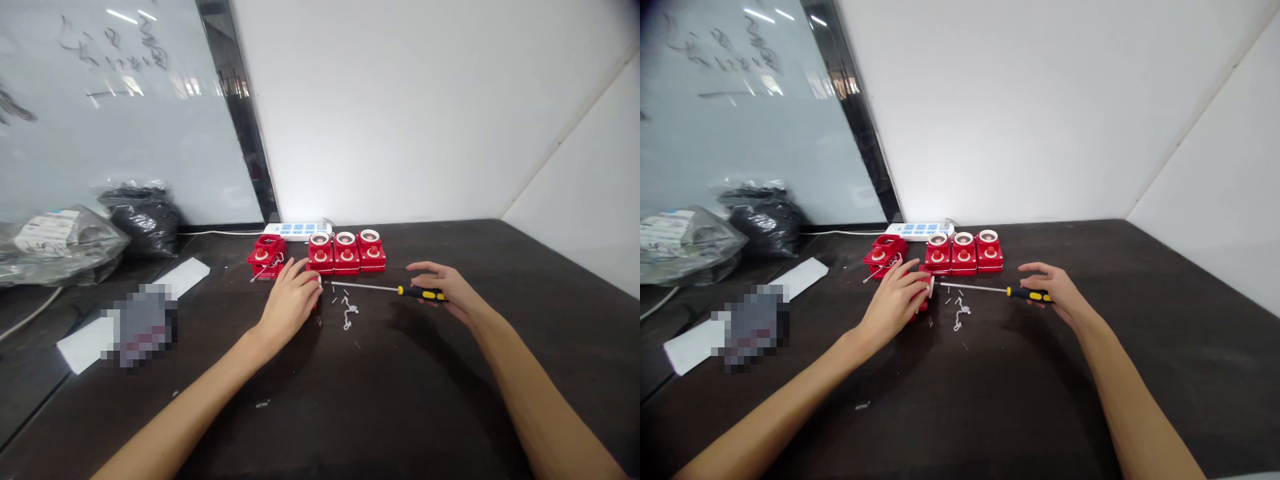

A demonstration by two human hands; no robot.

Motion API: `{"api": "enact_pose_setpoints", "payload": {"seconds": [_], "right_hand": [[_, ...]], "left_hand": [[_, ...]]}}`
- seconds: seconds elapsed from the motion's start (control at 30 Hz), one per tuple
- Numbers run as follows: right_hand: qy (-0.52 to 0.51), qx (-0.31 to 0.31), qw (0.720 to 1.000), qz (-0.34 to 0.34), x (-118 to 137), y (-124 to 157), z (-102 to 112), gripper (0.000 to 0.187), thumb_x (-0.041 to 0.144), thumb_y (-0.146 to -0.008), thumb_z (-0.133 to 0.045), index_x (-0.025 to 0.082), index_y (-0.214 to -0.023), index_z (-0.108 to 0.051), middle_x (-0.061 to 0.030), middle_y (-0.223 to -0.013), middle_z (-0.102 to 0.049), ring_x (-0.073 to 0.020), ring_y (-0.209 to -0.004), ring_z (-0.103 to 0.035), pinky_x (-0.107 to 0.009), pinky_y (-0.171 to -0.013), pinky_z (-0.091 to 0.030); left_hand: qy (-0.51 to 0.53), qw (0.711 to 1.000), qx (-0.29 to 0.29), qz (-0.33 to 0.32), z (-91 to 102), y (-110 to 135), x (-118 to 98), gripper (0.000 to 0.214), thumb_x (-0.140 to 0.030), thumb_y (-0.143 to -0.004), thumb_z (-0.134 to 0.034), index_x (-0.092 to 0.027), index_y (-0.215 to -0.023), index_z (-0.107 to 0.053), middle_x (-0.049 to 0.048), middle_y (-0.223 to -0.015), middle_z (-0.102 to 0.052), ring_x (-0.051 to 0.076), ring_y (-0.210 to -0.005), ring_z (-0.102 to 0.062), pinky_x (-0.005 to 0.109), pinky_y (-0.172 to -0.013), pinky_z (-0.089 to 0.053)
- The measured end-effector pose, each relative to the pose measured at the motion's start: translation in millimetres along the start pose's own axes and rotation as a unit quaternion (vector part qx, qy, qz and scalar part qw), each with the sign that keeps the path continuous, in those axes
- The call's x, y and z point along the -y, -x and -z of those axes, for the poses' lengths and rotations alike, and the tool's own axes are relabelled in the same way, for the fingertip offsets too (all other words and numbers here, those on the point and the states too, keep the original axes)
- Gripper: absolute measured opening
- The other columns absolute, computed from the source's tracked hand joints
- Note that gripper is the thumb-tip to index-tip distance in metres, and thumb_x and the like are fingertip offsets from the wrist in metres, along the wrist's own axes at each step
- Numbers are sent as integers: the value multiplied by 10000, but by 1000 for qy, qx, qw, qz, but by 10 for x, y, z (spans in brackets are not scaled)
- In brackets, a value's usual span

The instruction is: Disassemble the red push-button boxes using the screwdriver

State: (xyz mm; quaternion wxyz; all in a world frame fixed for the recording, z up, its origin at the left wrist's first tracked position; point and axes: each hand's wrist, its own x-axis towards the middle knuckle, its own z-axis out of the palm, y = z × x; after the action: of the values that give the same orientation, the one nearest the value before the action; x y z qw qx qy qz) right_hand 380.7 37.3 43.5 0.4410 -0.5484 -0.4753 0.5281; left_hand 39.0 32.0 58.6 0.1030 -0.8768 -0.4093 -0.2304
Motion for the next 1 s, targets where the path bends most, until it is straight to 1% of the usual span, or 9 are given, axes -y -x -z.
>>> {"api": "enact_pose_setpoints", "payload": {"seconds": [0.1, 0.23, 0.4, 0.5, 0.67, 0.77, 0.87, 0.93, 1.0], "right_hand": [[13, -37, 999, 3, -28, -27, -6, 495, 344, -628, -812, 153, -1058, -658, -38, -686, -691, -163, -490, -622, -211, -356, -346], [21, -58, 998, 30, -94, -70, -81, 467, 370, -615, -817, 168, -1004, -657, -34, -714, -708, -154, -495, -620, -219, -379, -369], [65, -66, 994, 59, -215, -136, -185, 444, 407, -611, -816, 170, -956, -670, -40, -735, -721, -166, -565, -631, -264, -490, -460], [103, -72, 989, 77, -284, -176, -218, 419, 420, -626, -796, 170, -941, -678, -53, -752, -730, -187, -621, -640, -298, -559, -487], [129, -72, 981, 128, -376, -233, -238, 373, 445, -655, -764, 173, -894, -676, -59, -754, -725, -213, -708, -670, -354, -720, -517], [184, -61, 967, 165, -418, -246, -256, 318, 421, -688, -747, 192, -899, -686, -43, -776, -718, -218, -766, -680, -383, -818, -516], [251, -49, 950, 179, -446, -240, -286, 277, 376, -690, -754, 215, -909, -701, -35, -817, -718, -225, -815, -680, -403, -860, -505], [279, -48, 942, 179, -462, -238, -300, 267, 358, -686, -757, 228, -913, -705, -33, -841, -719, -228, -836, -678, -402, -863, -502], [304, -45, 933, 185, -475, -237, -304, 259, 342, -702, -743, 233, -933, -700, -32, -862, -718, -227, -850, -674, -393, -858, -500]], "left_hand": [[-106, 992, 39, -57, -17, -79, -79, 242, -189, -958, -488, -140, -936, -724, 93, -1131, -687, 301, -1315, -476, 527, -1169, -291], [-207, 963, 133, -113, -107, -243, -198, 207, -191, -913, -548, -135, -949, -744, 123, -1152, -683, 302, -1277, -516, 494, -1163, -285], [-225, 937, 232, -134, -222, -444, -277, 238, -187, -914, -539, -144, -920, -773, 129, -1037, -721, 272, -1079, -617, 488, -1137, -296], [-223, 930, 259, -138, -298, -497, -285, 206, -185, -893, -576, -160, -910, -780, 121, -1020, -733, 253, -1043, -624, 482, -1132, -290], [-218, 933, 256, -133, -415, -508, -299, 170, -189, -873, -620, -145, -888, -783, 129, -1018, -736, 263, -1047, -625, 457, -1104, -324], [-212, 939, 239, -125, -391, -532, -293, 172, -190, -883, -614, -135, -901, -776, 141, -1024, -728, 273, -1051, -619, 458, -1086, -338], [-203, 953, 199, -105, -223, -556, -225, 268, -238, -949, -521, -108, -936, -754, 165, -1034, -704, 295, -1063, -602, 475, -1045, -365], [-171, 974, 135, -55, -50, -529, -135, 355, -280, -989, -432, -105, -914, -731, 160, -991, -692, 298, -1012, -608, 448, -942, -433], [-152, 985, 86, 15, 125, -439, -30, 381, -295, -1004, -375, -121, -912, -701, 139, -938, -681, 291, -960, -617, 425, -868, -459]]}}
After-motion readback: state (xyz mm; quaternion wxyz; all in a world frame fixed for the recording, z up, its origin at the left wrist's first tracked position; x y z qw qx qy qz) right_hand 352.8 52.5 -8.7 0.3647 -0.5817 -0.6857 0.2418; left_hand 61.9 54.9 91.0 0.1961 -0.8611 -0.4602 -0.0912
